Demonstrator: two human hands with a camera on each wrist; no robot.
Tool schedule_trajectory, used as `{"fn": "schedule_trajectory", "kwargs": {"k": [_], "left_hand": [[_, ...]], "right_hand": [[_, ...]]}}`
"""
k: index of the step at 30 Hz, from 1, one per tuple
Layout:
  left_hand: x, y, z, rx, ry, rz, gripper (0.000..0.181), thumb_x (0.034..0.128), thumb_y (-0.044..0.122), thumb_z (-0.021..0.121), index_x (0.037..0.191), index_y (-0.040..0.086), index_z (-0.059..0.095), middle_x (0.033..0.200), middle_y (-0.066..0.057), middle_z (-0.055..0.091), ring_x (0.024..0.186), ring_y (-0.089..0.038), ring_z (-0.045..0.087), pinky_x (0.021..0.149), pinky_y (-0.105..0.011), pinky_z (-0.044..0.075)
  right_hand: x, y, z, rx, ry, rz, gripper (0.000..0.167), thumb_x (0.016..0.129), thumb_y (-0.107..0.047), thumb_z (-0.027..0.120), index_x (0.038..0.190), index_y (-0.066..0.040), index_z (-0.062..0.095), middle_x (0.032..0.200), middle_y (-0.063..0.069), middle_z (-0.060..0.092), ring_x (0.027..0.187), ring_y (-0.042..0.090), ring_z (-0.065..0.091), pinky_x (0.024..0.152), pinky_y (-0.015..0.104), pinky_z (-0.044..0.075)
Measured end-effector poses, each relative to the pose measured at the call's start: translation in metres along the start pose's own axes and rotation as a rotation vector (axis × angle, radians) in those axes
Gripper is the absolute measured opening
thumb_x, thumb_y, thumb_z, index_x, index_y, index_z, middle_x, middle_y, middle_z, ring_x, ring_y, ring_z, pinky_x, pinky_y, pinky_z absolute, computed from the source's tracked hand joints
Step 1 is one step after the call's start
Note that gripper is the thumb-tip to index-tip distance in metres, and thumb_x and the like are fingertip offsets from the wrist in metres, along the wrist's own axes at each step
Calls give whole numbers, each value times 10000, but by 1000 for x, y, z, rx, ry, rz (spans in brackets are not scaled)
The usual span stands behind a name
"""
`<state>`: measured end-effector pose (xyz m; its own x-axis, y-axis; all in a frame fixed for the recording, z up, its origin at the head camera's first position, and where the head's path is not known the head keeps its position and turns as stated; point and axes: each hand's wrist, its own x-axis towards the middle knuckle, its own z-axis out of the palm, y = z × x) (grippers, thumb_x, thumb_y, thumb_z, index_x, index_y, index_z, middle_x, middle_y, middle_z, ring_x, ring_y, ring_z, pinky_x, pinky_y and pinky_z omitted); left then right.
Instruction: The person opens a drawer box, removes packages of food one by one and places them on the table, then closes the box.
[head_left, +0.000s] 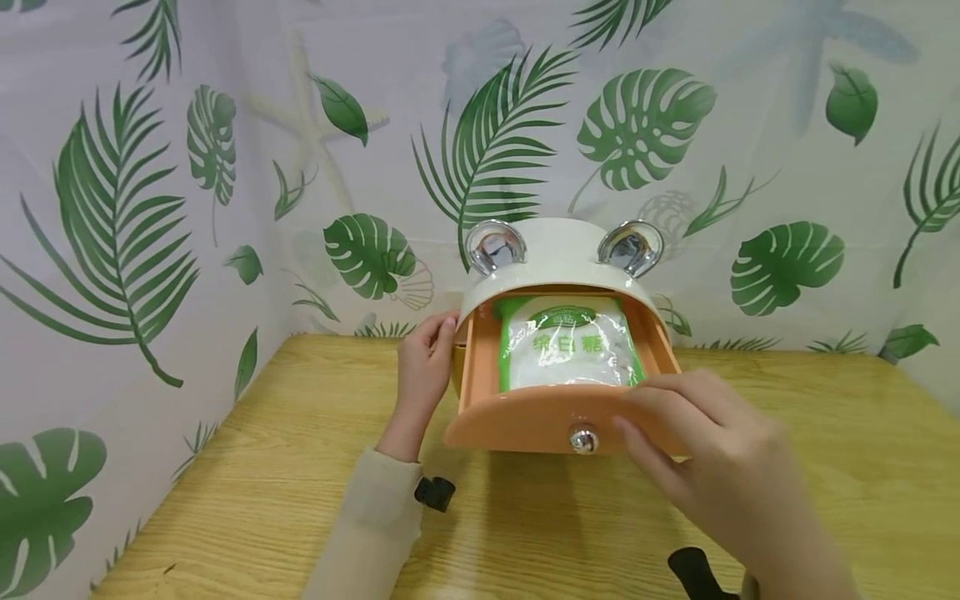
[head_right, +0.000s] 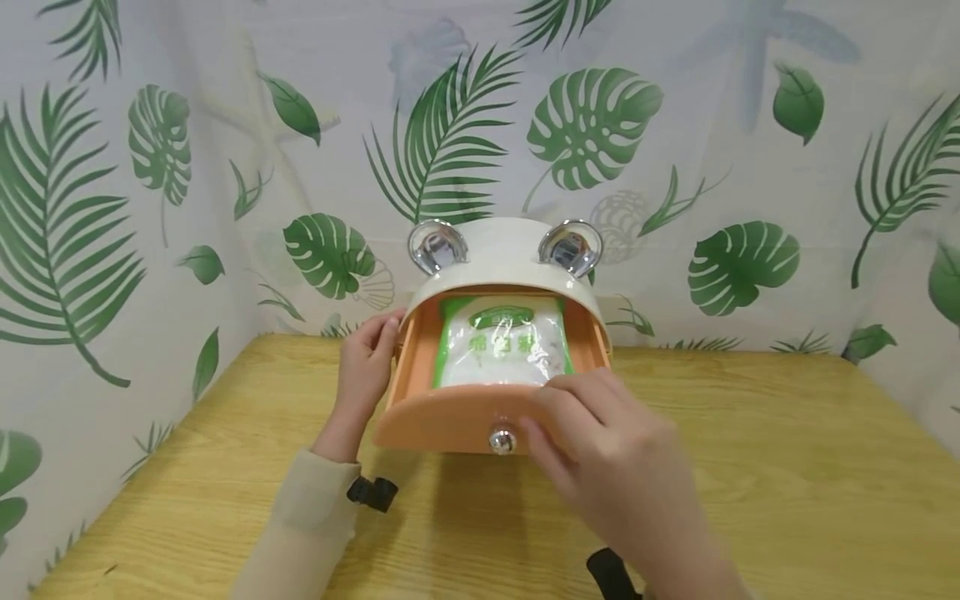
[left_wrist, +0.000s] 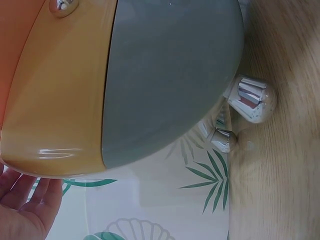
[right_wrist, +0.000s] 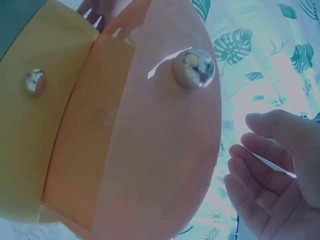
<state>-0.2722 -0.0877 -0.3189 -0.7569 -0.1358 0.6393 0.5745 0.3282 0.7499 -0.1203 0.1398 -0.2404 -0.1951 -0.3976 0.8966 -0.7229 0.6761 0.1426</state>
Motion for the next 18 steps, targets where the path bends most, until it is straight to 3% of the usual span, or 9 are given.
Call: {"fn": "schedule_trajectory", "kwargs": {"k": [5, 9, 14, 18], "left_hand": [[0, 1, 2, -6, 2, 2, 236, 902, 108, 495, 1011, -48, 636, 969, -168, 635, 927, -263, 587, 758, -385, 473], [0, 1, 1, -5, 2, 4, 238, 902, 109, 495, 1011, -50, 635, 967, -168, 635, 923, -263, 588, 761, -384, 472], [0, 1, 1, -1, 8, 12, 235, 901, 108, 498, 1003, -51, 638, 960, -168, 637, 920, -265, 590, 768, -381, 472], [-1, 2, 0, -1, -2, 18, 241, 904, 116, 495, 1008, -50, 636, 964, -168, 636, 931, -265, 587, 773, -382, 472]], "right_hand": [[5, 7, -4, -27, -12, 25, 407, 883, -344, 454, 737, -19, 652, 736, 70, 610, 676, 189, 561, 574, 281, 467], [9, 17, -9, -3, -86, 111, 359, 842, -335, 524, 777, -6, 653, 761, 66, 630, 681, 171, 570, 566, 250, 464], [15, 37, -13, 44, -350, 357, 159, 739, -139, 666, 833, -12, 653, 808, 73, 650, 712, 209, 605, 578, 339, 509], [22, 52, -10, 108, -592, 501, 145, 786, -180, 644, 850, -53, 673, 822, 40, 652, 770, 209, 606, 639, 381, 504]]}}
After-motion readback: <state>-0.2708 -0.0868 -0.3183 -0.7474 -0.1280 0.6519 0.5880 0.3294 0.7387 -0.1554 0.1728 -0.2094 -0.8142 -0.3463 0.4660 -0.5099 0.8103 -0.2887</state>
